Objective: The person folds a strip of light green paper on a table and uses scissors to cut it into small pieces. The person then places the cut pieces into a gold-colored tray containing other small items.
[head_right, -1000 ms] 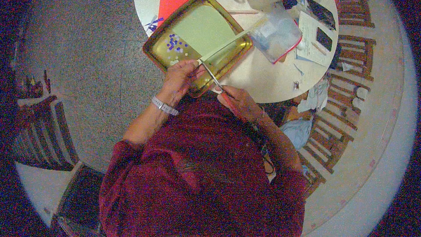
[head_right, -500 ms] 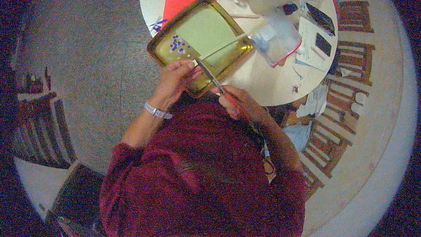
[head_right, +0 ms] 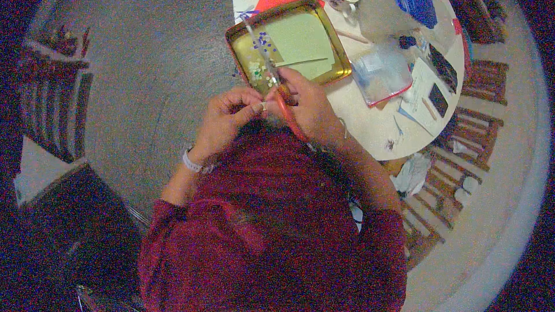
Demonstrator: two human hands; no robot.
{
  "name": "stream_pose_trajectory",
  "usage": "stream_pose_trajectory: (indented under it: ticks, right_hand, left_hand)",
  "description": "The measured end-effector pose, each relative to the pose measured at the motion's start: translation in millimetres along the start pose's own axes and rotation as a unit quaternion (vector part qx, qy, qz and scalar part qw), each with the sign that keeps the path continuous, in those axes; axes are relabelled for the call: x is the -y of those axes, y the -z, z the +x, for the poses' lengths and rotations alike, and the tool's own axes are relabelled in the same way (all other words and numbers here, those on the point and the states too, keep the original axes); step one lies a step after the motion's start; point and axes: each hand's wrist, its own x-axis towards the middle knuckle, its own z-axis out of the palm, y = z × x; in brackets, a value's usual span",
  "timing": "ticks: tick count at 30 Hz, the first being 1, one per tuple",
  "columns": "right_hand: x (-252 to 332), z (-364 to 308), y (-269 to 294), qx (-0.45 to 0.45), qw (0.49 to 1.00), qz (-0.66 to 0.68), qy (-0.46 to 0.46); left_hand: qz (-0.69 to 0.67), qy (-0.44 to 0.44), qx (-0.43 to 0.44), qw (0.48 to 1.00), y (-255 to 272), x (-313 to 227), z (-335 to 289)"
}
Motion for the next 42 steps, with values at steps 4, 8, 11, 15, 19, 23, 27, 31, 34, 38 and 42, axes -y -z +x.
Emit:
stream_pose_trajectory:
  ticks: [4, 8, 11, 15, 19, 23, 27, 31, 34, 38, 42]
  right_hand:
    - [-15.4, -10.5, 3.3, 0.035, 0.998, -0.029, 0.031]
    - [-17.8, -26.5, 9.5, 0.043, 0.997, -0.05, 0.032]
    - [-13.5, -36.8, 16.7, 0.059, 0.998, 0.022, -0.026]
    - [-13.7, -47.9, 17.4, 0.041, 0.999, 0.016, -0.007]
    - [-18.0, -54.2, 17.0, 0.053, 0.998, 0.034, 0.023]
    - [-12.8, -61.6, 10.4, 0.066, 0.996, 0.039, 0.038]
    - [-9.2, -65.8, 3.5, 0.068, 0.996, 0.038, 0.053]
    - [-8.8, -65.0, -6.5, 0.081, 0.994, 0.063, 0.049]
    - [-3.8, -75.3, -14.3, 0.129, 0.985, 0.114, 0.013]
    - [-2.3, -87.1, -31.3, 0.229, 0.968, 0.099, -0.007]
    - [-6.0, -92.9, -57.9, 0.326, 0.945, 0.032, 0.012]
  left_hand:
    - [0.112, -0.052, -0.018, 0.992, -17.3, 4.7, -24.3]
    - [0.015, 0.0, -0.061, 0.998, -45.4, 8.8, -46.5]
    - [-0.107, 0.044, -0.105, 0.988, -65.2, 12.7, -61.5]
    - [-0.206, 0.052, -0.152, 0.965, -84.3, 16.8, -73.1]
    - [-0.163, 0.012, -0.187, 0.969, -99.3, 18.1, -78.8]
    - [-0.136, 0.001, -0.228, 0.964, -104.7, 14.4, -85.8]
    - [-0.121, -0.004, -0.256, 0.959, -101.1, 19.9, -91.0]
    - [-0.23, -0.031, -0.261, 0.937, -93.9, 12.9, -97.0]
    - [-0.306, -0.068, -0.268, 0.911, -77.5, 3.4, -108.0]
    - [-0.328, -0.13, -0.266, 0.897, -58.5, -3.4, -124.5]
    - [-0.338, -0.162, -0.275, 0.885, -38.1, -9.9, -142.0]
